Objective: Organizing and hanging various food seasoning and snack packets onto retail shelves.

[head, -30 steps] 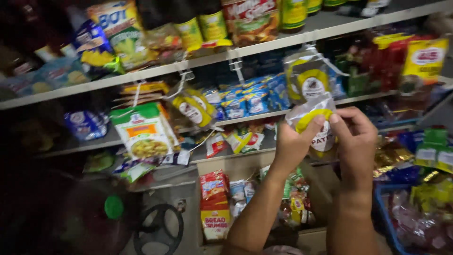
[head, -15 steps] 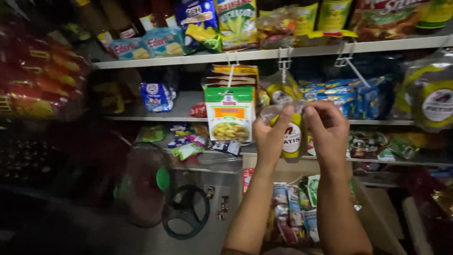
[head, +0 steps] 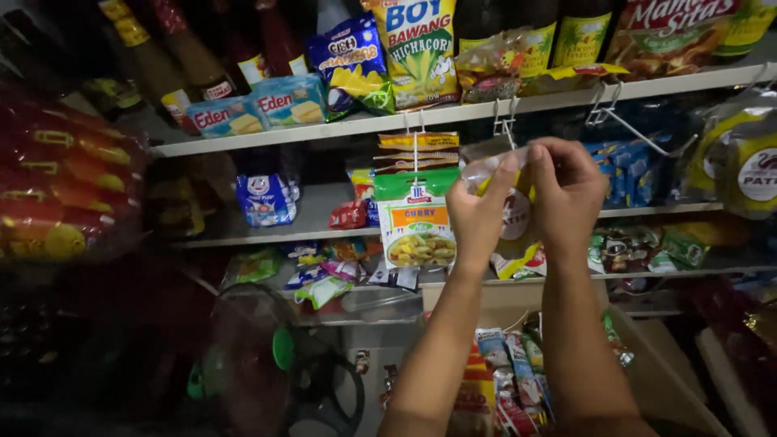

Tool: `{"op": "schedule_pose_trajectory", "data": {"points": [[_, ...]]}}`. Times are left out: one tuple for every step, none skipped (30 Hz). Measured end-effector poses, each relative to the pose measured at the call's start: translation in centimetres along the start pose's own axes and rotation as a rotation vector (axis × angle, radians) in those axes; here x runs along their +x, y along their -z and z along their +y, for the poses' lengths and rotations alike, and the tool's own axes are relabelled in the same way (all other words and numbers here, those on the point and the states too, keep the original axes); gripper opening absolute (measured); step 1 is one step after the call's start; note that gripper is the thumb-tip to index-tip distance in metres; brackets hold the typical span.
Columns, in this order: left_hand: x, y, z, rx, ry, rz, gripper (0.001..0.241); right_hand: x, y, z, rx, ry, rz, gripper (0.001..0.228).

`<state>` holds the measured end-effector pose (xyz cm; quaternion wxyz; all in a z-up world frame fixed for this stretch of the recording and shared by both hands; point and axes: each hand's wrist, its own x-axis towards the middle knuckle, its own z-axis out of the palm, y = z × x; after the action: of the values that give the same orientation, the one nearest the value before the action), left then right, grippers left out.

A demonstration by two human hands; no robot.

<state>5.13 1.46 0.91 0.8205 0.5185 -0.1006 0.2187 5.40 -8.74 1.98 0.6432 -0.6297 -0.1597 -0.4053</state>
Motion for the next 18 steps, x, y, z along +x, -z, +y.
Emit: {"op": "schedule_pose_trajectory", "data": {"points": [[0.1,0.2,-0.1,0.053,0.025,0.024,0.029,0.0,-0.1,0.4,0.018,-0.043,-0.001,0.008],[0.2,0.2,-0.2,0.047,0.021,0.021,0.029,0.1,0.0,0.7,0.016,-0.036,-0.001,0.008],[0.0,0.4,-0.4,0.079,0.001,0.007,0.029,-0.1,0.2,1.0,0.076,-0.094,-0.007,0.008],[-0.2,0.5,-0.6,0.110,-0.019,-0.006,0.030,-0.3,0.5,1.4,0.137,-0.151,-0.012,0.008],[-0.2,0.6,-0.8,0.109,-0.013,-0.009,0.030,-0.5,0.5,1.6,0.132,-0.154,-0.009,0.008],[-0.2,0.7,-1.1,0.060,-0.010,-0.018,0.030,-0.6,0.5,1.8,0.174,-0.174,-0.018,0.007],[-0.3,0.8,-1.3,0.012,-0.004,-0.027,0.030,-0.7,0.6,2.0,0.216,-0.196,-0.027,0.007],[-0.3,0.8,-1.1,0.010,0.004,-0.030,0.030,-0.8,0.6,2.1,0.210,-0.199,-0.023,0.007],[-0.3,0.7,-0.8,0.021,0.000,-0.024,0.031,-0.8,0.7,2.2,0.226,-0.226,-0.026,0.007],[-0.3,0.6,-0.5,0.031,-0.005,-0.018,0.032,-0.8,0.7,2.3,0.242,-0.252,-0.029,0.007],[0.0,0.6,-1.3,0.029,-0.002,-0.027,0.032,-0.8,0.5,2.5,0.238,-0.249,-0.020,0.007],[0.3,0.6,-2.0,-0.016,-0.004,-0.035,0.032,-0.8,0.3,2.7,0.207,-0.234,-0.010,0.007],[0.6,0.6,-2.8,-0.062,-0.007,-0.042,0.032,-0.9,0.2,2.9,0.177,-0.220,-0.001,0.008],[1.2,0.7,-3.8,-0.064,-0.004,-0.051,0.032,-1.3,0.1,4.1,0.173,-0.217,0.008,0.008],[1.8,0.9,-4.8,-0.032,0.048,-0.006,0.033,-1.7,-0.1,5.4,0.071,-0.161,0.020,0.011],[2.5,1.1,-5.9,0.000,0.099,0.040,0.034,-2.0,-0.3,6.7,-0.031,-0.105,0.032,0.016],[3.0,1.4,-8.2,0.002,0.103,0.043,0.034,-2.9,-0.2,9.0,-0.032,-0.110,0.030,0.016],[3.5,1.7,-10.6,-0.020,0.058,0.043,0.036,-3.7,0.0,11.2,-0.082,-0.095,0.049,0.018]]}}
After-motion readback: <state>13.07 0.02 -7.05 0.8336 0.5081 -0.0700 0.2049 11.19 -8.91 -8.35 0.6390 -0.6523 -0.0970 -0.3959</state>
